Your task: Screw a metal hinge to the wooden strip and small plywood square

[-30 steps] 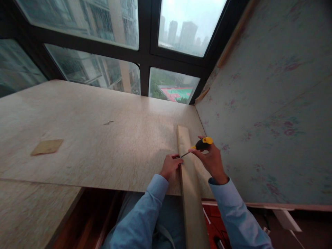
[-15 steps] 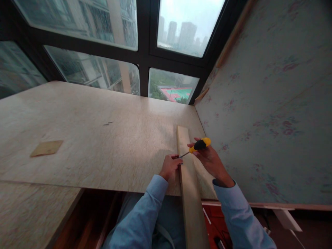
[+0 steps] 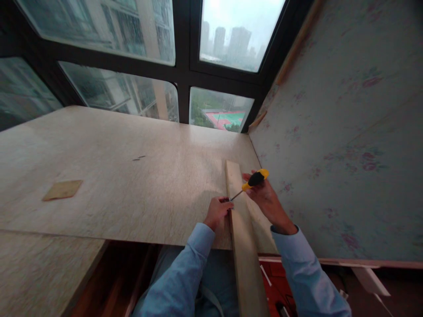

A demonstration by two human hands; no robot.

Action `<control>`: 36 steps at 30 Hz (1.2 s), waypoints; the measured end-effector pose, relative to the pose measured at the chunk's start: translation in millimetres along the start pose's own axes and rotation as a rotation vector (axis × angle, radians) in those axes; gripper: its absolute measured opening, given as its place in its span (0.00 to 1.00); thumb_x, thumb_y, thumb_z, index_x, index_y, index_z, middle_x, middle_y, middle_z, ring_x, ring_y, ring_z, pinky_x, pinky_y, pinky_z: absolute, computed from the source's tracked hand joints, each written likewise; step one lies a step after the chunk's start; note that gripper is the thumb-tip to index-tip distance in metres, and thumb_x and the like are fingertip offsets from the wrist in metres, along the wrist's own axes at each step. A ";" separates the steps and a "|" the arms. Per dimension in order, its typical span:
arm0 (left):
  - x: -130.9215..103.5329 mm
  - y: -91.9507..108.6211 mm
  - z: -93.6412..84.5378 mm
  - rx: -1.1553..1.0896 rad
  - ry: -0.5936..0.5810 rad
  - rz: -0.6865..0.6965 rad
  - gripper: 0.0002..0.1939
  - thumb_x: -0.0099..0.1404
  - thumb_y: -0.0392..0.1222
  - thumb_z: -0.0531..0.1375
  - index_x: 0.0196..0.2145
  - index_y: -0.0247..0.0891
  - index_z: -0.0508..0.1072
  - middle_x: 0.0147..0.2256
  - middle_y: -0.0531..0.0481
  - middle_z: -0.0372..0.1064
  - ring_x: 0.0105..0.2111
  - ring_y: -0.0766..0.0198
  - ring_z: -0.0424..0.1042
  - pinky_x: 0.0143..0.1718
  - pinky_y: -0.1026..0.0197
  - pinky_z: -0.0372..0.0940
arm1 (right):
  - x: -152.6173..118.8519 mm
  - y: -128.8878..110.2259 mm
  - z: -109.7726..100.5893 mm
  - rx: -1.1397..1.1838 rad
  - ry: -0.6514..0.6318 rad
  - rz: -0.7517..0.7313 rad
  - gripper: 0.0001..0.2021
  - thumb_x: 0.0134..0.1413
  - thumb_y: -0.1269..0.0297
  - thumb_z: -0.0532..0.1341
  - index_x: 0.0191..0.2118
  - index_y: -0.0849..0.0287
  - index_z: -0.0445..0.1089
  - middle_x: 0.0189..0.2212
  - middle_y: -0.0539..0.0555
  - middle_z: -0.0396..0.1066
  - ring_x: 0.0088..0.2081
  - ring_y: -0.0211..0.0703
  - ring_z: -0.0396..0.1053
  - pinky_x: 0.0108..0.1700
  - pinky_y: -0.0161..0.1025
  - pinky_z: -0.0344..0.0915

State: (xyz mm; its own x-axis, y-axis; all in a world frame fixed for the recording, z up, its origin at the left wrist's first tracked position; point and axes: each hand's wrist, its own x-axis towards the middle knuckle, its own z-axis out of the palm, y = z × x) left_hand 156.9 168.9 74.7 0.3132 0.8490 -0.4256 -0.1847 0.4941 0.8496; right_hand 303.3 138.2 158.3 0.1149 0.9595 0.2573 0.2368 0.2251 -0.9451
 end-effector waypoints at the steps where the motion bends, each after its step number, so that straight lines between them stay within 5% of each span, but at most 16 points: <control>1: 0.1 0.1 0.0 -0.001 0.002 -0.004 0.10 0.47 0.29 0.64 0.30 0.30 0.81 0.25 0.48 0.75 0.22 0.68 0.68 0.21 0.68 0.55 | -0.5 -0.3 -1.4 0.037 -0.024 0.011 0.31 0.54 0.47 0.66 0.59 0.51 0.58 0.57 0.61 0.70 0.59 0.50 0.68 0.58 0.51 0.67; 5: 0.6 0.2 0.0 0.024 0.011 -0.023 0.11 0.48 0.29 0.63 0.32 0.29 0.81 0.25 0.48 0.74 0.20 0.70 0.66 0.20 0.68 0.53 | -0.4 -4.2 -4.5 -0.016 -0.004 0.056 0.29 0.52 0.48 0.68 0.56 0.54 0.62 0.49 0.60 0.76 0.51 0.51 0.74 0.55 0.52 0.70; 12: 0.3 -1.7 0.3 0.013 0.018 0.003 0.11 0.47 0.29 0.64 0.32 0.30 0.81 0.28 0.46 0.76 0.23 0.67 0.69 0.21 0.68 0.56 | 4.7 -9.7 1.6 -0.547 0.302 0.025 0.30 0.40 0.37 0.70 0.37 0.60 0.69 0.30 0.57 0.74 0.31 0.49 0.72 0.38 0.49 0.72; 19: 0.6 -0.5 -0.8 -0.006 0.015 -0.027 0.12 0.49 0.29 0.64 0.34 0.28 0.81 0.27 0.45 0.76 0.23 0.67 0.70 0.21 0.68 0.56 | -1.9 -11.3 -4.7 -0.071 -0.008 -0.009 0.27 0.54 0.49 0.66 0.56 0.53 0.61 0.57 0.61 0.68 0.57 0.50 0.70 0.57 0.52 0.68; 22: 0.9 0.7 0.0 -0.011 0.014 -0.030 0.11 0.49 0.29 0.64 0.33 0.28 0.81 0.27 0.46 0.76 0.22 0.67 0.70 0.21 0.68 0.56 | -2.6 -15.4 -8.0 -0.019 -0.077 0.036 0.29 0.55 0.50 0.65 0.59 0.52 0.59 0.55 0.60 0.72 0.55 0.50 0.72 0.56 0.53 0.69; 28: 0.9 0.1 1.1 -0.030 0.009 -0.031 0.10 0.49 0.28 0.64 0.32 0.30 0.80 0.27 0.47 0.76 0.22 0.68 0.69 0.21 0.68 0.57 | 5.0 -15.2 -2.3 -0.471 0.266 -0.002 0.30 0.41 0.44 0.72 0.45 0.59 0.70 0.32 0.54 0.75 0.31 0.47 0.73 0.39 0.49 0.73; 36: 0.2 0.9 -0.7 0.004 0.012 -0.033 0.09 0.49 0.28 0.64 0.30 0.31 0.80 0.26 0.48 0.75 0.23 0.68 0.68 0.21 0.69 0.54 | 11.6 -14.0 -17.7 -0.349 0.546 -0.051 0.26 0.49 0.42 0.66 0.44 0.57 0.64 0.31 0.49 0.67 0.30 0.41 0.68 0.32 0.39 0.68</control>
State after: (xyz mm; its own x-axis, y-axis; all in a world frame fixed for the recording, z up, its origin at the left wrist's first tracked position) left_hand 156.1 169.6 75.2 0.3079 0.8345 -0.4569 -0.1706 0.5209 0.8364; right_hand 318.4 143.1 178.1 0.5478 0.7039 0.4522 0.5439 0.1111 -0.8318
